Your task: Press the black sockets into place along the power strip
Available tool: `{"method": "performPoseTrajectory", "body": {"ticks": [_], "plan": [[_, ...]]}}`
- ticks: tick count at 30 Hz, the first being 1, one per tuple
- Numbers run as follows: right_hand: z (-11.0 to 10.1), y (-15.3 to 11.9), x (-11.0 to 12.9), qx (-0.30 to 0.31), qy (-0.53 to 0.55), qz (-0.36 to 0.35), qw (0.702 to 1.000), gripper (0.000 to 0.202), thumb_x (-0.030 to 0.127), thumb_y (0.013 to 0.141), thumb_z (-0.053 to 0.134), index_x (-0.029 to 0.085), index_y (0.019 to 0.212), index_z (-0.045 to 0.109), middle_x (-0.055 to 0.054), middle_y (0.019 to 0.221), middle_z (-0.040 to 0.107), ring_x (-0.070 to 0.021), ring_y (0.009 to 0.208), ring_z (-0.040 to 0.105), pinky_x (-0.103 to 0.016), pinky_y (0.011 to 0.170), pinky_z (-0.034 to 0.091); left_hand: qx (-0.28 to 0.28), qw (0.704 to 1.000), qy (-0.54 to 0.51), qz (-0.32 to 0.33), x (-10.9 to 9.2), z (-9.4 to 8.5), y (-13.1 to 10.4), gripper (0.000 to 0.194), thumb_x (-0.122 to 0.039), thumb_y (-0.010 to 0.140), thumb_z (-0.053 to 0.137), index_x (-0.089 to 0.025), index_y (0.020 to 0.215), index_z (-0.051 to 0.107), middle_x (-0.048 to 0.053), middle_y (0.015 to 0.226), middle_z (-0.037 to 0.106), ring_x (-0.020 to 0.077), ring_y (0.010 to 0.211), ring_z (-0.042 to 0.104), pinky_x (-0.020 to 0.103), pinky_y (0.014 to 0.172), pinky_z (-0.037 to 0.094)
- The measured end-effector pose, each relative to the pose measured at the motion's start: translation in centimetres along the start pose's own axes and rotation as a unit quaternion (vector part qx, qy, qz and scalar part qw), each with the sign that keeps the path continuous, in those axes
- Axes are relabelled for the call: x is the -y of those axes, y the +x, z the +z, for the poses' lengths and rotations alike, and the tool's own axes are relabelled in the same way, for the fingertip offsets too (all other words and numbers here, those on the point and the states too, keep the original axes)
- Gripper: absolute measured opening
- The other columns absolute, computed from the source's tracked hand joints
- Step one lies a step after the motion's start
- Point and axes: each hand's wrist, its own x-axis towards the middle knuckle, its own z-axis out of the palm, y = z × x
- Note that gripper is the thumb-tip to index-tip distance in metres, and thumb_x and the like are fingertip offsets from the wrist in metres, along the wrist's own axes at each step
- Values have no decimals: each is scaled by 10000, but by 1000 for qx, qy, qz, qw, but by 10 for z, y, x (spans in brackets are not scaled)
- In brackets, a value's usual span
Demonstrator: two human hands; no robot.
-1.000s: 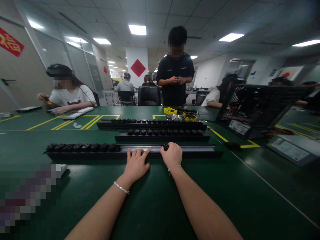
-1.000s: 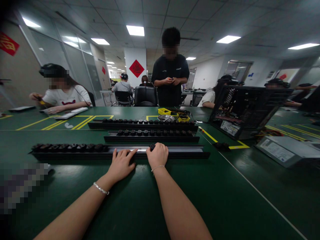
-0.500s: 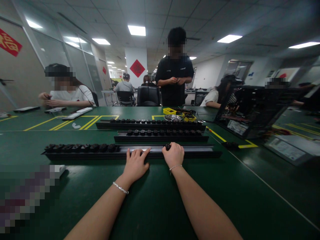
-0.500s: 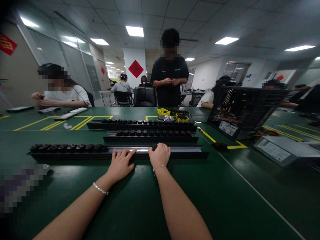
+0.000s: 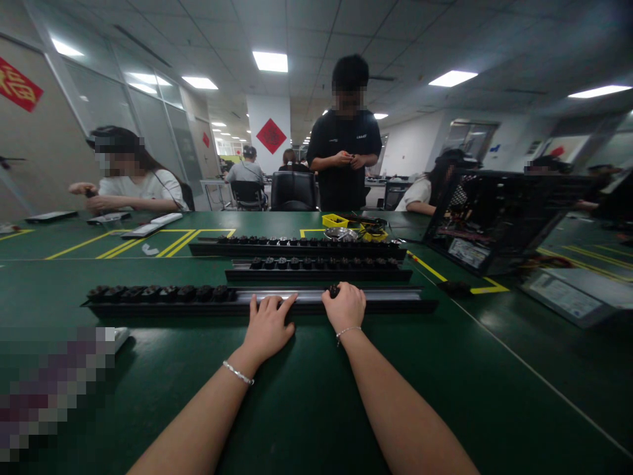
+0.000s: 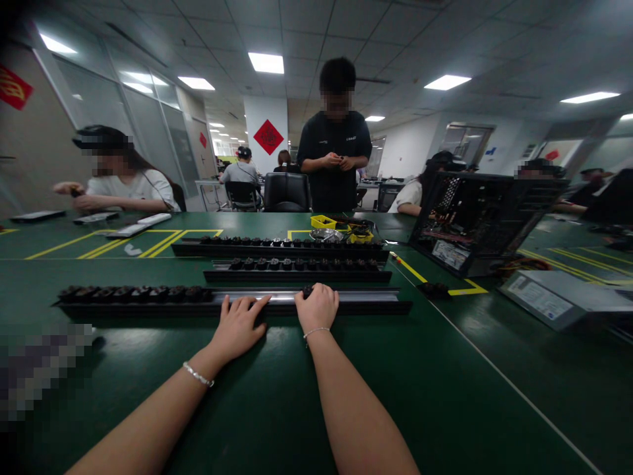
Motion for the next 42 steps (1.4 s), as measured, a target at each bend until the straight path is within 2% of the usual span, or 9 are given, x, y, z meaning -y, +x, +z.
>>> {"method": "performPoseTrajectory", "body": {"ticks": [16, 22, 33, 42], "plan": [[-3, 3, -6, 14, -36, -9, 999, 211, 364, 726, 510, 169, 787, 561, -109, 890, 627, -243, 949, 517, -383, 920, 271, 17, 1000, -5, -9, -2, -4, 0, 608, -321, 767, 517, -327, 1351, 349, 60, 1173, 544, 259, 1173, 424, 540, 1078, 71], [-9, 5, -11, 43, -39, -49, 997, 205, 387, 748, 499, 188, 761, 549, -85, 863, 628, -222, 910, 517, -362, 874, 300, 11, 1000, -2, -10, -1, -1, 1, 614, -328, 761, 524, -331, 1351, 351, 58, 1155, 545, 263, 1160, 434, 545, 1076, 79], [-6, 7, -17, 24, -29, -53, 998, 188, 375, 740, 501, 192, 724, 539, -73, 795, 618, -218, 856, 527, -348, 842, 321, 6, 1000, -7, -15, -3, -2, -1, 599, -316, 757, 531, -322, 1336, 376, 55, 1164, 544, 257, 1154, 439, 529, 1085, 80], [-2, 8, -21, 8, -20, -39, 999, 226, 356, 733, 509, 160, 823, 576, -97, 844, 631, -232, 905, 539, -357, 904, 303, -1, 1000, -11, -10, 0, 0, -1, 600, -318, 757, 529, -327, 1337, 375, 56, 1145, 546, 259, 1149, 439, 546, 1082, 71]]}}
